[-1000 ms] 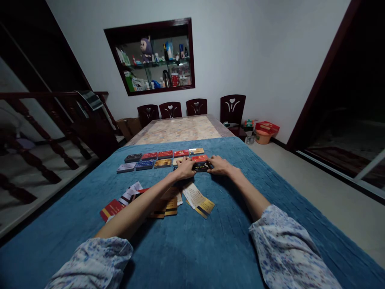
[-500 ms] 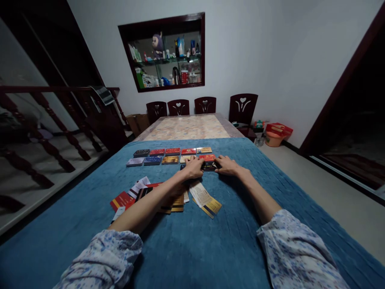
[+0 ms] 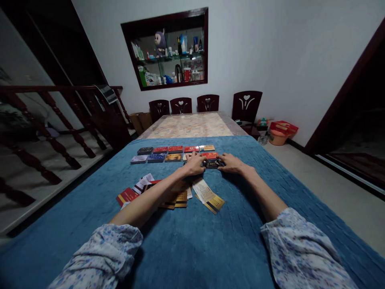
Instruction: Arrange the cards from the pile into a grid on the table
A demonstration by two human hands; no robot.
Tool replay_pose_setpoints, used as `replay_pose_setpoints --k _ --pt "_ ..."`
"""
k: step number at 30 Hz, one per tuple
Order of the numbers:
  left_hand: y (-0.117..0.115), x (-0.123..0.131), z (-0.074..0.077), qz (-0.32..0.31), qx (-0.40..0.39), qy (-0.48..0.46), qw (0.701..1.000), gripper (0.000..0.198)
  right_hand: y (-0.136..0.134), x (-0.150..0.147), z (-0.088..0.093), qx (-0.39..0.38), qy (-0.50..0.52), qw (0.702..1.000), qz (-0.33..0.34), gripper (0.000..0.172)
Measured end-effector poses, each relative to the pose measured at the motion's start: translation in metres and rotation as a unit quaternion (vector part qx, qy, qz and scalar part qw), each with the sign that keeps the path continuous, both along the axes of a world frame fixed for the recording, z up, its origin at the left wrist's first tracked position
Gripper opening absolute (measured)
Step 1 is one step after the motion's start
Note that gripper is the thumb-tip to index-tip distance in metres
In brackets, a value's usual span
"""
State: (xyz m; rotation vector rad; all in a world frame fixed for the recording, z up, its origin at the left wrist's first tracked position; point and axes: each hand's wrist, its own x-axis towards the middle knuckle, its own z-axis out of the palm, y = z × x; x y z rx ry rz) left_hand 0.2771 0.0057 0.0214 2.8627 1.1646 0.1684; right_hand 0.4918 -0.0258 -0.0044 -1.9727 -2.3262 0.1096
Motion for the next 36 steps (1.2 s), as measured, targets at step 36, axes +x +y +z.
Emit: replay_pose_setpoints --k 36 --pt "-0.045 -0.203 0.017 0.003 0.130 -0.147 0.981 0.026 -0.027 -0.079 0.043 0.218 0.008 0.964 0.154 0.023"
